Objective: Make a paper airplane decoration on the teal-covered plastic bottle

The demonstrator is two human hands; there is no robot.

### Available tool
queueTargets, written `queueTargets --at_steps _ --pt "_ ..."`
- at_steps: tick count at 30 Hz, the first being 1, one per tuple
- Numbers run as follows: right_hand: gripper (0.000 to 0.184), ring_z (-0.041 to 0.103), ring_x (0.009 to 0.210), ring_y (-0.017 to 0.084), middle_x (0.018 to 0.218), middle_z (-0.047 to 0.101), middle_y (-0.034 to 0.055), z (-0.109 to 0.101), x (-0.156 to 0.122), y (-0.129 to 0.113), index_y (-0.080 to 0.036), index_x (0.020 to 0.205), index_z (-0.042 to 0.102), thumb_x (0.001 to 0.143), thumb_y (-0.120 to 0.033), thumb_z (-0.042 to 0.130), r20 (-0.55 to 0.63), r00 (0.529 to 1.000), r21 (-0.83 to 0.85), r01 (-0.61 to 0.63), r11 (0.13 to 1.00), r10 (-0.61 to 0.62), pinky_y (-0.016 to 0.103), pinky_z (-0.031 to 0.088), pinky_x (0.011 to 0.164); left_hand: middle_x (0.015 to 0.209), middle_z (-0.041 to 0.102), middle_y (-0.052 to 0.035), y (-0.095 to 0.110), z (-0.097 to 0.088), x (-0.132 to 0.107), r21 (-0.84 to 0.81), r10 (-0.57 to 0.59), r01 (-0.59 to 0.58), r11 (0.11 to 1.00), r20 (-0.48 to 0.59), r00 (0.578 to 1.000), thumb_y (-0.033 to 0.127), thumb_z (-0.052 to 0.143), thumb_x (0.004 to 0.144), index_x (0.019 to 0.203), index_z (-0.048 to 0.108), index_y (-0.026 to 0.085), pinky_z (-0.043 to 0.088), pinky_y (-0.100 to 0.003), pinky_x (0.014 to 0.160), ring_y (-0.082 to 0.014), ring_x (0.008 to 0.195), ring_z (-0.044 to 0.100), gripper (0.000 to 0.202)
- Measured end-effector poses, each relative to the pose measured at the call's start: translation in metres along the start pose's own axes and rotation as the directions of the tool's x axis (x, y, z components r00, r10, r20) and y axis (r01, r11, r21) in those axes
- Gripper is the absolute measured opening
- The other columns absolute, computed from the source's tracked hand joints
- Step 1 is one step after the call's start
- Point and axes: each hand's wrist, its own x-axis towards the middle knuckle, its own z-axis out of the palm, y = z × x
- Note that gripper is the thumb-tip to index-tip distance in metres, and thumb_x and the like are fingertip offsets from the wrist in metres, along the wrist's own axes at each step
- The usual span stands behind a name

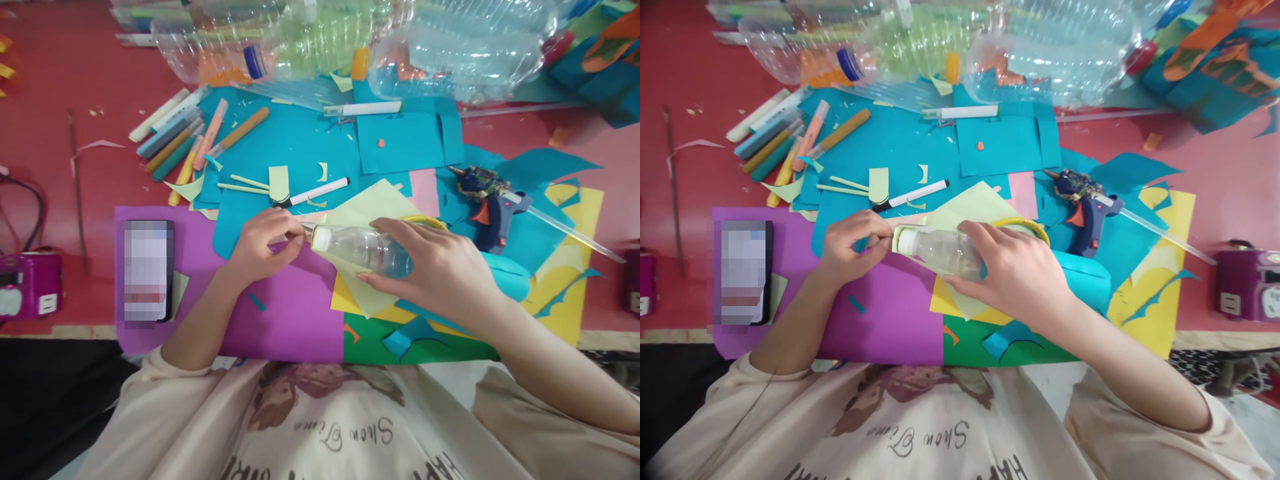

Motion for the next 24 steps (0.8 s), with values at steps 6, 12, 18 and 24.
queueTargets --at_steps 6,12,18,24 --pt "0.043 0.073 0.074 0.026 0.091 0.077 0.0142 -0.001 -0.01 0.002 -0.012 0.11 0.064 0.088 -0.048 0.059 -0.058 0.996 0.011 0.072 0.997 -0.071 0.032 0.053 0.059 0.079 0.072 -0.0032 0.003 0.009 -0.007 -0.331 -0.221 0.232 0.915 0.07 0.973 0.054 0.054 0.091 0.083 0.059 0.019 0.055 -0.026 0.069 -0.0145 0.075 0.069 0.036" --pt "0.042 0.074 0.083 0.028 0.098 0.077 0.0159 0.0 -0.016 0.0 -0.009 0.112 0.063 0.09 -0.044 0.059 -0.072 0.991 0.023 0.115 0.993 -0.113 0.034 0.055 0.064 0.085 0.075 -0.0039 0.005 0.013 -0.006 -0.432 -0.239 0.257 0.864 0.097 0.966 0.053 0.058 0.09 0.095 0.065 0.019 0.057 -0.024 0.07 -0.0131 0.074 0.071 0.035" --pt "0.041 0.074 0.085 0.027 0.096 0.078 0.0135 0.001 -0.017 -0.002 -0.011 0.111 0.062 0.091 -0.046 0.057 -0.065 0.99 0.007 0.125 0.992 -0.124 0.034 0.055 0.065 0.084 0.077 -0.0059 0.003 0.011 -0.005 -0.374 -0.217 0.258 0.891 0.147 0.965 0.052 0.057 0.091 0.086 0.07 0.02 0.057 -0.026 0.071 -0.0161 0.075 0.072 0.035" --pt "0.043 0.075 0.084 0.027 0.096 0.078 0.0131 0.0 -0.016 -0.002 -0.008 0.109 0.063 0.094 -0.046 0.053 -0.077 0.986 -0.009 0.147 0.989 -0.147 0.034 0.057 0.064 0.079 0.076 -0.0036 0.002 0.012 -0.006 -0.385 -0.154 0.181 0.905 0.101 0.983 0.042 0.058 0.093 0.083 0.068 0.019 0.054 -0.021 0.069 -0.013 0.073 0.071 0.027"
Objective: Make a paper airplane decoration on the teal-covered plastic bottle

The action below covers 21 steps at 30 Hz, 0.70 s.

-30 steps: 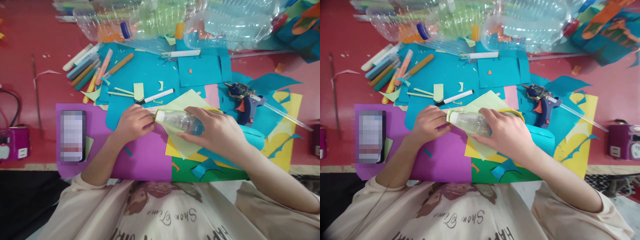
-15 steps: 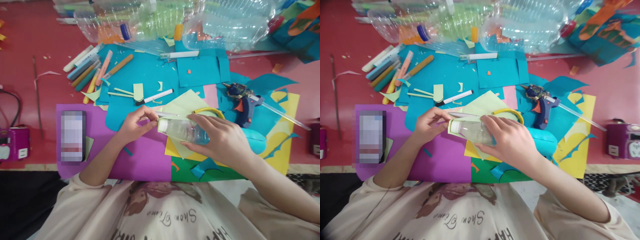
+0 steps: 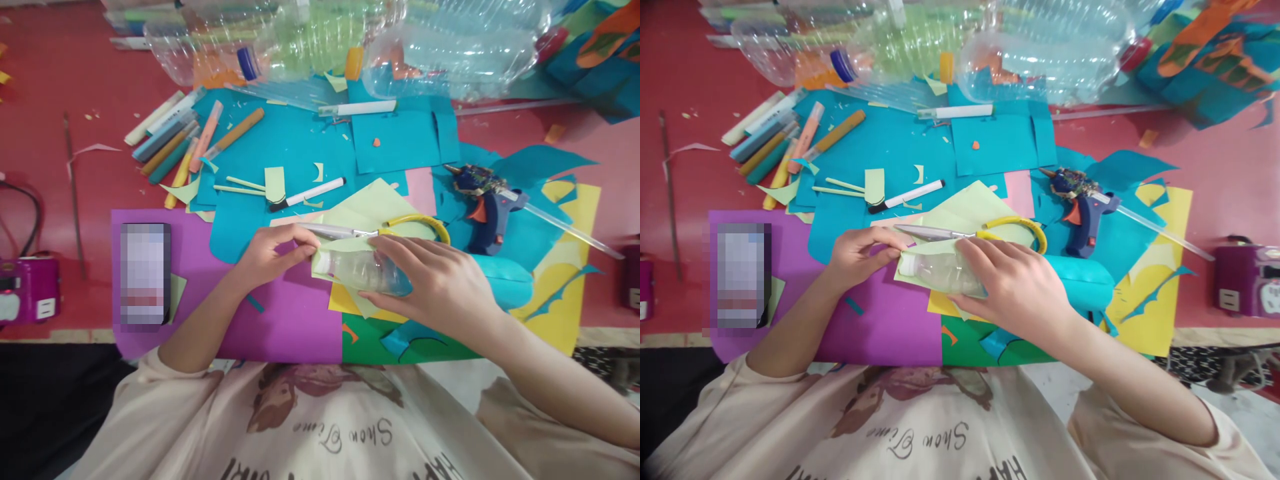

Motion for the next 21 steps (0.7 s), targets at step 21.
queueTargets --at_steps 21 --pt "0.047 0.076 0.087 0.026 0.098 0.077 0.0175 -0.0042 -0.0078 0.0031 -0.007 0.111 0.061 0.099 -0.049 0.044 -0.071 0.996 0.016 0.046 0.999 -0.045 0.033 0.059 0.067 0.079 0.076 -0.0047 0.0002 -0.0016 0.0019 -0.012 -0.013 0.014 1.0 0.104 0.994 0.047 0.055 0.092 0.09 0.073 0.025 0.054 -0.03 0.071 -0.018 0.075 0.07 0.028"
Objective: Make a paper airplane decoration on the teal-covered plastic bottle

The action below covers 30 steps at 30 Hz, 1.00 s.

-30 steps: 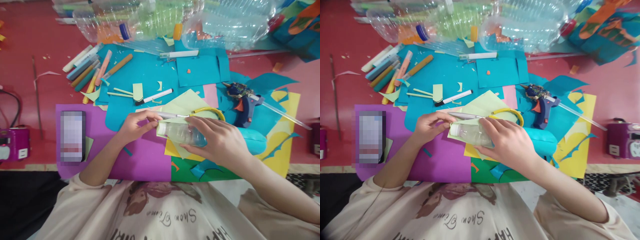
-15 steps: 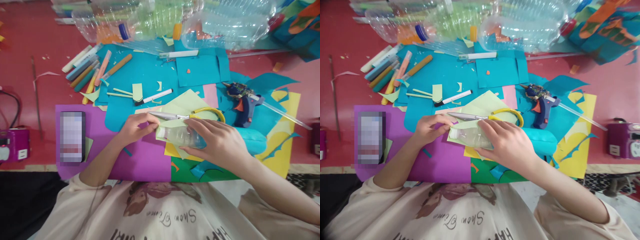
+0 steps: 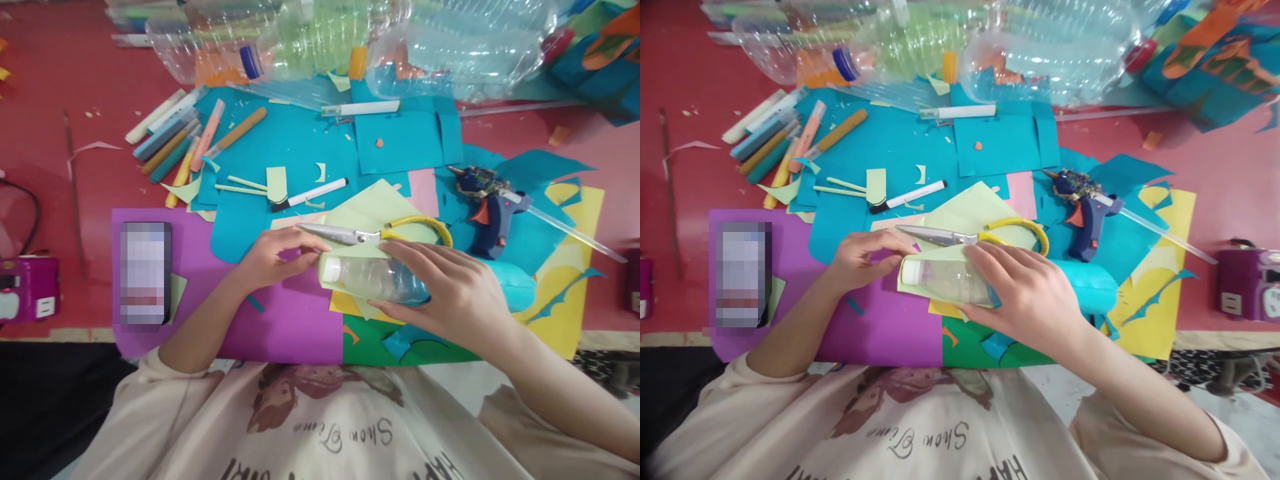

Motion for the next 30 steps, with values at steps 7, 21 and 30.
queueTargets --at_steps 7,21,30 --pt "0.045 0.076 0.088 0.027 0.099 0.078 0.0173 0.0004 -0.0026 0.0005 -0.008 0.112 0.06 0.098 -0.049 0.046 -0.005 1.0 0.0 0.002 1.0 -0.002 0.034 0.059 0.067 0.087 0.078 -0.0049 -0.0004 0.0015 -0.0008 -0.067 -0.019 0.019 0.998 -0.006 1.0 0.041 0.059 0.091 0.089 0.075 0.024 0.056 -0.029 0.076 -0.0182 0.082 0.073 0.024" --pt "0.045 0.075 0.087 0.027 0.101 0.077 0.0182 0.0015 -0.0039 0.0016 -0.007 0.113 0.06 0.096 -0.048 0.051 -0.01 1.0 0.0 0.009 1.0 -0.009 0.034 0.059 0.068 0.079 0.077 -0.0056 0.0059 0.005 0.0048 -0.464 -0.374 0.348 0.815 0.039 0.927 0.053 0.08 0.069 0.078 0.08 0.022 0.057 -0.026 0.068 -0.0168 0.072 0.07 0.032" --pt "0.045 0.075 0.089 0.028 0.103 0.077 0.0177 0.0014 -0.0061 0.0033 -0.009 0.117 0.059 0.091 -0.045 0.059 0.001 1.0 0.027 -0.005 1.0 0.005 0.035 0.059 0.069 0.076 0.076 -0.0056 0.0025 0.007 0.0049 -0.448 -0.367 0.334 0.829 0.015 0.93 0.051 0.08 0.07 0.075 0.078 0.019 0.058 -0.025 0.068 -0.0153 0.069 0.07 0.032"
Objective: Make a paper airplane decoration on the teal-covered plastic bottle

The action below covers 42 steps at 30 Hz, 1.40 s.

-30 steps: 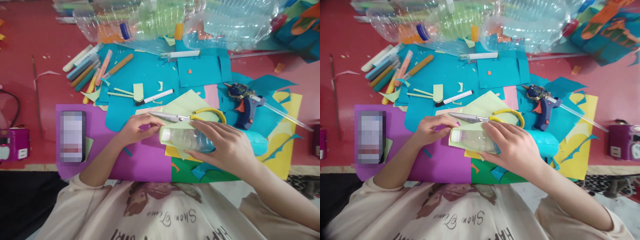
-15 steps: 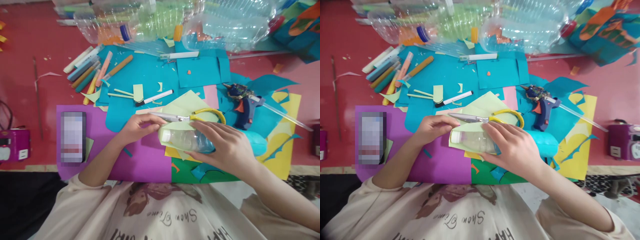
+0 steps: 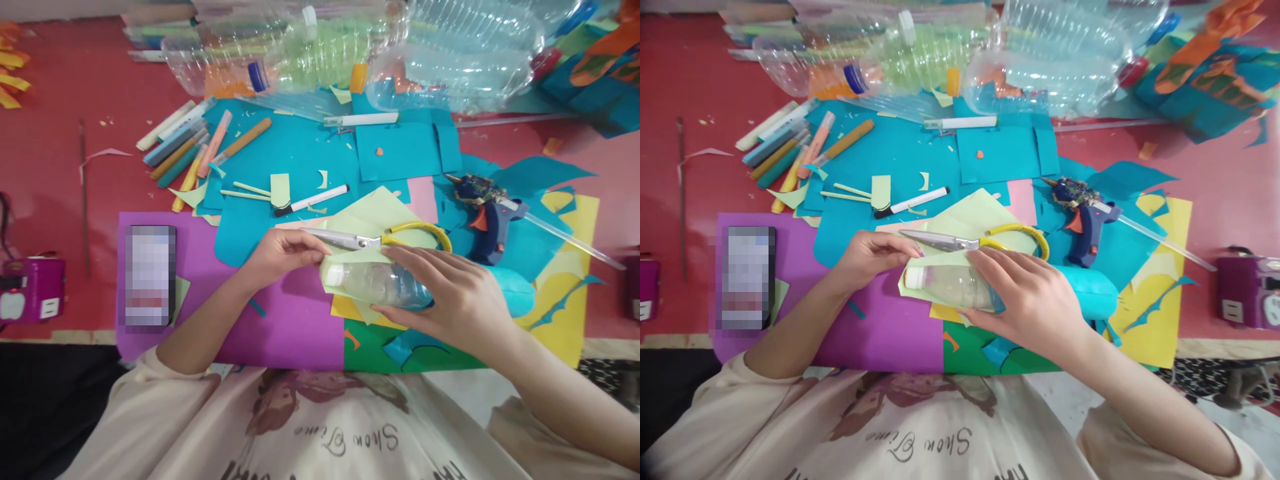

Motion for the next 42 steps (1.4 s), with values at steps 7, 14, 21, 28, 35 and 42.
queueTargets --at_steps 7,14,21,28,35,42 --pt "0.034 0.075 0.086 0.028 0.1 0.077 0.0163 -0.006 0.01 -0.005 -0.01 0.114 0.06 0.091 -0.035 0.059 -0.021 1.0 -0.089 -0.002 0.996 0.0 0.036 0.058 0.067 0.092 0.076 -0.0075 0.002 -0.004 -0.005 0.032 0.096 -0.096 0.995 -0.002 0.995 0.06 0.071 0.075 0.097 0.073 0.02 0.058 -0.027 0.075 -0.019 0.084 0.072 0.046" --pt "0.027 0.074 0.082 0.026 0.099 0.077 0.0139 -0.003 0.029 -0.002 -0.01 0.108 0.061 0.09 -0.029 0.058 -0.007 0.999 -0.2 0.049 0.979 -0.051 0.036 0.056 0.068 0.1 0.075 -0.0076 0.004 -0.005 -0.006 0.102 0.077 -0.073 0.992 -0.04 0.996 0.06 0.071 0.075 0.102 0.069 0.02 0.059 -0.027 0.074 -0.0192 0.086 0.072 0.049" --pt "0.03 0.074 0.086 0.026 0.102 0.077 0.0112 0.0 0.032 0.006 -0.016 0.115 0.057 0.091 -0.034 0.059 -0.014 0.998 -0.149 0.059 0.987 -0.062 0.035 0.056 0.07 0.107 0.077 -0.0063 0.006 -0.003 -0.001 0.071 0.077 -0.068 0.995 -0.133 0.988 0.048 0.069 0.083 0.095 0.077 0.022 0.061 -0.032 0.083 -0.0225 0.098 0.073 0.03" --pt "0.033 0.074 0.087 0.028 0.102 0.077 0.0138 0.0 0.031 0.01 -0.015 0.116 0.057 0.092 -0.037 0.058 0.0 0.998 -0.11 0.061 0.992 -0.061 0.037 0.057 0.068 0.095 0.078 -0.0056 0.001 -0.005 0.001 0.076 0.032 -0.021 0.997 -0.148 0.988 0.049 0.073 0.079 0.086 0.078 0.023 0.062 -0.039 0.083 -0.025 0.091 0.074 0.027" --pt "0.033 0.074 0.087 0.027 0.103 0.077 0.0145 0.002 0.032 0.011 -0.013 0.114 0.058 0.092 -0.037 0.058 0.029 0.998 -0.102 0.058 0.993 -0.055 0.036 0.057 0.069 0.088 0.077 -0.0061 0.001 -0.005 0.0 0.163 0.101 -0.072 0.984 -0.174 0.98 0.052 0.069 0.081 0.086 0.074 0.021 0.061 -0.033 0.077 -0.0207 0.083 0.073 0.032" --pt "0.031 0.072 0.085 0.027 0.1 0.077 0.0136 0.003 0.038 0.011 -0.013 0.115 0.059 0.088 -0.029 0.061 -0.002 0.998 -0.177 0.063 0.982 -0.064 0.037 0.056 0.068 0.125 0.06 -0.0083 -0.001 -0.006 -0.009 0.528 0.559 -0.46 0.714 -0.034 0.828 0.042 0.063 0.089 0.102 0.061 0.024 0.06 -0.033 0.086 -0.0185 0.101 0.068 0.023"
